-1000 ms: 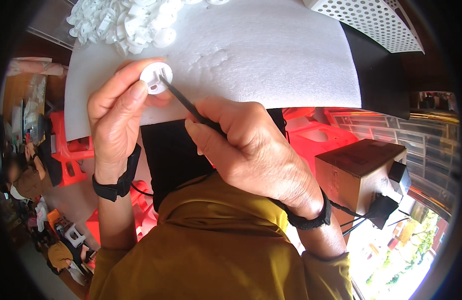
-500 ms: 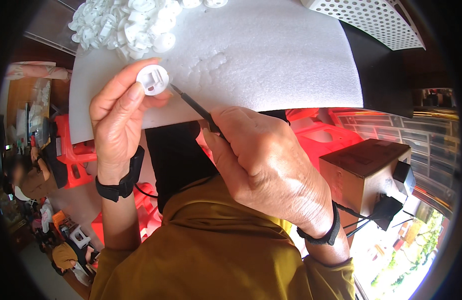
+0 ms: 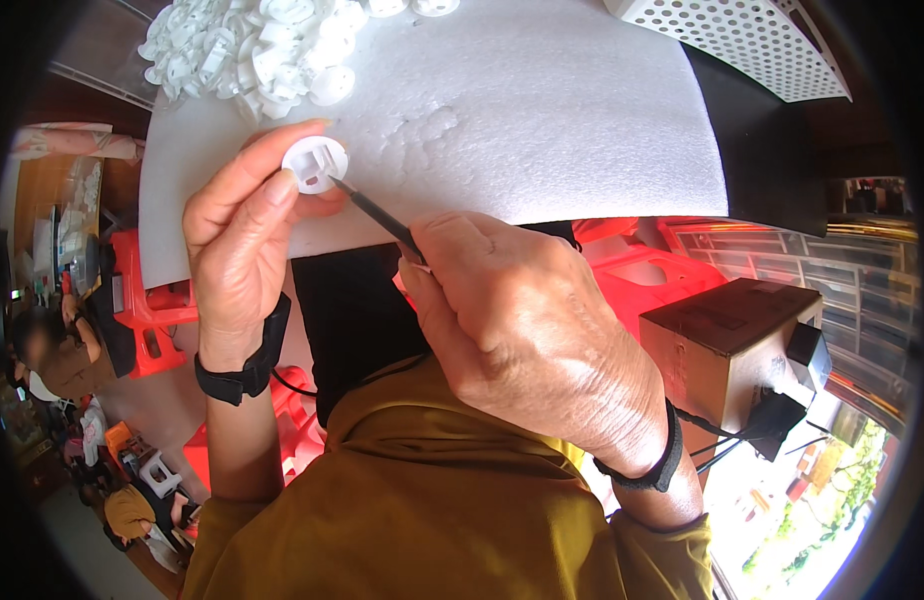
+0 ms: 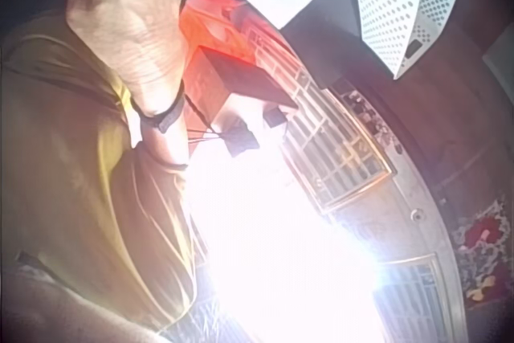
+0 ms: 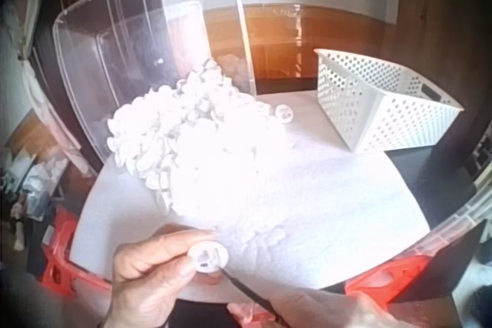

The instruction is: Use a screwdriver to remove burrs and clean small white plastic parts for assembly.

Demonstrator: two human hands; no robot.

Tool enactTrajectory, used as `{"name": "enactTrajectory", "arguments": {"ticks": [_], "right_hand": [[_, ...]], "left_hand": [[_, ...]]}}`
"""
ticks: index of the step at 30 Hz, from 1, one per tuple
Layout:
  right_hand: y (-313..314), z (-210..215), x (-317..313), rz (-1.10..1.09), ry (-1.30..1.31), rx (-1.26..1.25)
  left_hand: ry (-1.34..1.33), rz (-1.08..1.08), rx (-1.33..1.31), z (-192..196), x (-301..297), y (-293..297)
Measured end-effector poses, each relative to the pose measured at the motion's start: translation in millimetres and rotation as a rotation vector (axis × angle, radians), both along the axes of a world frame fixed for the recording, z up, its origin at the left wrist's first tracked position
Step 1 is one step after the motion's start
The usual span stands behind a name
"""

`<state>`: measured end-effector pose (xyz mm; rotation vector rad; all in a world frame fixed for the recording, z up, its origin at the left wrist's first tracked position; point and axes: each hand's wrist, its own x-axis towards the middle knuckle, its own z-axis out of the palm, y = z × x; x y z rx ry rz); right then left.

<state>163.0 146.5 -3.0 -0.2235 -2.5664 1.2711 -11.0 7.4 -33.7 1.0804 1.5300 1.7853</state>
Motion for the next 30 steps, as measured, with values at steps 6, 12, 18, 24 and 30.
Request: {"name": "enactTrajectory", "arguments": {"ticks": [6,12,18,24,30], "right_hand": [[1,6,-2,0.007,-0.03,0.068],[-1,9,-7,0.001,-0.04,0.144],[0,15,-5,-0.015,-0.122,0.158],[1,10,-4,-0.079,-0.02,-0.038],[0,27,-22,-0.113,-0.092,-0.186]], "left_hand": [[0.012,0.064,0.021,1,4,2],[-0.02,0.046,0.075,-1,7,3],[0.141,0.067,0.003,0,6,4],[-0.031,0.078,0.049,6,12,-1],[-0.143,-0.025,0.097,32,35,-2]]}}
